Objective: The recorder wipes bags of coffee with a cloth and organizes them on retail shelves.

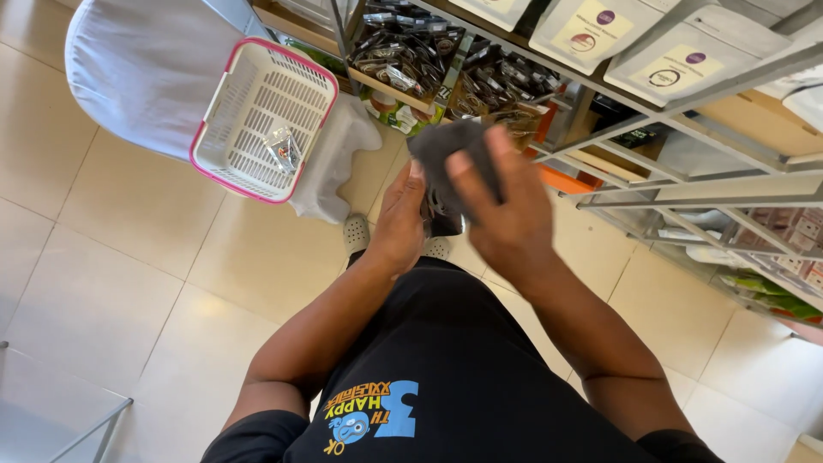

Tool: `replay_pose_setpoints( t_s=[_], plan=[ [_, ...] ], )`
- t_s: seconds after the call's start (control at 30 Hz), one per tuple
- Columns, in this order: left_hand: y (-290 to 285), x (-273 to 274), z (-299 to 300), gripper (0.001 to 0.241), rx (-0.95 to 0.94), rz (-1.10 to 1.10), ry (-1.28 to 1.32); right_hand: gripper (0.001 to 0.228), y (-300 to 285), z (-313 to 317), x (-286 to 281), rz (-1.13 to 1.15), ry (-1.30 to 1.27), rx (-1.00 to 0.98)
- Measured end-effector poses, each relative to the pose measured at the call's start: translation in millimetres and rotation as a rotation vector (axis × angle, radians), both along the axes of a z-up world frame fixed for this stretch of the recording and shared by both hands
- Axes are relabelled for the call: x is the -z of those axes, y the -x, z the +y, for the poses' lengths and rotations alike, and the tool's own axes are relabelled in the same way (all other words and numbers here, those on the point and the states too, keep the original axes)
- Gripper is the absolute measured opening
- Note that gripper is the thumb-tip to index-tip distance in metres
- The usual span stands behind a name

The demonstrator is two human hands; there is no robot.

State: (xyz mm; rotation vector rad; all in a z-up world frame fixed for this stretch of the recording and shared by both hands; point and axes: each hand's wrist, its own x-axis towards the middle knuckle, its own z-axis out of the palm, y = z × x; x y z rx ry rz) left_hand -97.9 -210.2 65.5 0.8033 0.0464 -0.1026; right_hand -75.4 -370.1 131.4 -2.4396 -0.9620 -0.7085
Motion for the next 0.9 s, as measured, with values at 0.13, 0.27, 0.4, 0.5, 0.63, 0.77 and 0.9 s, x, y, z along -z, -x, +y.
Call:
replay_pose_setpoints(
  t_s=[0.13, 0.27, 0.4, 0.5, 0.63, 0.77, 0.9],
  plan=[
    [-2.8, 2.9, -4.6, 0.050, 0.024, 0.033, 0.101, 0.058, -18.2, -15.7, 25.8, 0.022, -0.024, -0.039],
    [-8.9, 0.4, -6.1, 0.051, 0.057, 0.060, 0.143, 0.056, -21.2, -41.7, 19.1, 0.103, -0.034, 0.251],
    [-16.1, -7.6, -19.3, 0.057, 0.058, 0.018, 0.139, 0.065, 5.2, -13.4, -8.2, 0.065, -0.012, 0.119],
    [-25.8, 21.6, -22.4, 0.054, 0.011, 0.032, 0.126, 0.067, 22.6, 1.7, -4.4, 0.050, 0.170, 0.110],
    [-33.0, -24.6, -6.4, 0.060, 0.023, -0.034, 0.207, 0.065, 36.3, -32.1, 10.1, 0.060, 0.202, 0.006],
    [-32.8, -31.1, -2.0, 0.064, 0.003, -0.012, 0.147, 0.056, 26.9, -62.1, 2.6, 0.214, 0.097, 0.119],
    [-24.2, -23.9, -16.3, 0.060, 0.086, 0.000, 0.170, 0.052, 0.7, -52.7, -17.3, 0.026, -0.091, 0.109]
  ],
)
